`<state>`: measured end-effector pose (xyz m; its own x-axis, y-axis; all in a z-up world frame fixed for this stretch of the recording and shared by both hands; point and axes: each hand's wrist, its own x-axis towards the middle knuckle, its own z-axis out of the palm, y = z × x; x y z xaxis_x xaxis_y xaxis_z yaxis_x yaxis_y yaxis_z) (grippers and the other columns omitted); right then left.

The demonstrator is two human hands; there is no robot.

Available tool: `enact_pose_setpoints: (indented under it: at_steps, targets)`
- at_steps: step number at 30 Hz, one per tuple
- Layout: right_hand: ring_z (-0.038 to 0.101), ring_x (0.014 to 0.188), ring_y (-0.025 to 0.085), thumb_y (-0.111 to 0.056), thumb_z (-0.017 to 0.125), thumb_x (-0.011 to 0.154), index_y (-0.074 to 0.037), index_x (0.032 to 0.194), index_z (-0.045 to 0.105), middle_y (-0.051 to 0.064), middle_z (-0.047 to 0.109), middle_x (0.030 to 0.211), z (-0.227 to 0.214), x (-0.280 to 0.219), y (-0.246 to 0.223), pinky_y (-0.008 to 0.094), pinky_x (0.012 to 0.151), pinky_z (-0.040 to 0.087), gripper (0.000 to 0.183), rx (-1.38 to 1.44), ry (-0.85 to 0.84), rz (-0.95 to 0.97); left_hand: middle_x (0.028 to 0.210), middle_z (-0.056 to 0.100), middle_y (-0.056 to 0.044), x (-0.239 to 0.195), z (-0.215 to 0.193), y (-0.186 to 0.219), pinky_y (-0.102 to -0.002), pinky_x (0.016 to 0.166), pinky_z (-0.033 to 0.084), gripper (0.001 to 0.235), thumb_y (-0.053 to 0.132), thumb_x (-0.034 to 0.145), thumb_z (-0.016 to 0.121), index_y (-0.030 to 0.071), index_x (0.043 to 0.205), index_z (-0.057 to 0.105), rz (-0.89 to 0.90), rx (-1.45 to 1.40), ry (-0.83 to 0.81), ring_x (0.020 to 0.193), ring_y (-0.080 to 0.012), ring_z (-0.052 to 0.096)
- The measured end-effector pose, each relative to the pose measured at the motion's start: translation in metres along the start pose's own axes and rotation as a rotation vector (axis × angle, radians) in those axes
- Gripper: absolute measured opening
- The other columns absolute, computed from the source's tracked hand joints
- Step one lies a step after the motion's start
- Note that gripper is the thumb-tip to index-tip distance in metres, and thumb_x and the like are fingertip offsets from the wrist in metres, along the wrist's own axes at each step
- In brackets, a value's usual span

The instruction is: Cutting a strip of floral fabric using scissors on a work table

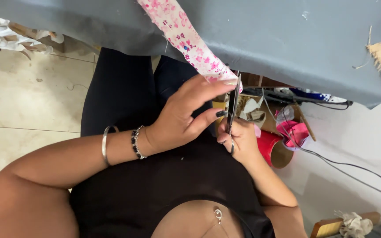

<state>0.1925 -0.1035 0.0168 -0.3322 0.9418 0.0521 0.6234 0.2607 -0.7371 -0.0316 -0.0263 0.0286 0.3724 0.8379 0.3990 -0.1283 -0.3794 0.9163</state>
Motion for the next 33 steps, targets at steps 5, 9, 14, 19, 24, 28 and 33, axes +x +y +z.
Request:
enact_pose_setpoints:
  at_steps: [5,9,14,19,24,28,33]
  targets:
    - [0.058,0.06,0.013,-0.061,0.04,0.102,-0.02,0.076,0.054,-0.007,0.059,0.07,0.0,-0.004,0.0,0.03,0.06,0.045,0.05,-0.025,-0.034,0.009,0.143,0.065,-0.008,0.014,-0.002,0.012,-0.032,0.113,0.049,0.037,0.014,0.11,0.054,0.012,0.147,0.052,-0.029,0.041,0.065,0.126,-0.0222,0.064]
    - [0.056,0.059,0.012,-0.062,0.039,0.102,-0.021,0.076,0.054,-0.008,0.058,0.069,0.003,-0.007,0.004,0.03,0.059,0.045,0.051,-0.067,-0.037,0.028,0.129,0.072,-0.008,0.018,-0.004,0.013,-0.028,0.104,0.055,0.031,0.003,0.106,0.064,0.009,0.136,0.062,0.003,0.053,0.184,0.115,-0.0187,0.068]
    - [0.055,0.059,0.012,-0.065,0.038,0.101,-0.021,0.078,0.055,-0.007,0.057,0.069,0.004,-0.007,0.008,0.029,0.058,0.043,0.052,-0.044,-0.06,0.047,0.126,0.072,-0.008,0.019,-0.01,0.011,-0.028,0.105,0.055,0.032,0.002,0.104,0.064,0.009,0.135,0.063,-0.008,0.025,0.187,0.114,-0.0177,0.068]
    - [0.055,0.058,0.013,-0.063,0.039,0.101,-0.018,0.076,0.053,-0.005,0.057,0.068,0.002,-0.004,0.004,0.029,0.057,0.043,0.053,-0.026,-0.072,0.025,0.13,0.072,-0.007,0.019,-0.018,0.009,-0.03,0.108,0.054,0.034,0.001,0.103,0.064,0.009,0.136,0.062,-0.001,-0.002,0.126,0.117,-0.0196,0.068]
    - [0.052,0.055,0.013,-0.062,0.041,0.101,-0.017,0.072,0.053,-0.004,0.051,0.063,-0.004,0.002,0.0,0.029,0.056,0.04,0.054,-0.047,-0.117,0.004,0.127,0.074,-0.004,0.02,-0.031,0.01,-0.03,0.104,0.053,0.036,0.001,0.1,0.065,0.012,0.135,0.064,-0.023,0.044,0.076,0.112,-0.0187,0.068]
    - [0.054,0.055,0.014,-0.059,0.045,0.1,-0.017,0.074,0.056,-0.004,0.053,0.063,-0.009,-0.001,0.008,0.03,0.056,0.042,0.051,-0.127,-0.167,0.0,0.124,0.074,-0.003,0.019,-0.041,0.013,-0.029,0.105,0.052,0.04,-0.003,0.097,0.067,0.012,0.134,0.065,-0.043,0.031,0.026,0.117,-0.0201,0.066]
    - [0.055,0.056,0.015,-0.061,0.043,0.099,-0.017,0.075,0.056,-0.003,0.055,0.066,-0.012,0.002,0.008,0.03,0.056,0.041,0.052,-0.144,-0.213,-0.007,0.112,0.075,-0.003,0.019,-0.047,0.012,-0.028,0.095,0.053,0.034,0.002,0.1,0.068,0.013,0.132,0.067,-0.041,0.043,0.011,0.106,-0.0178,0.067]
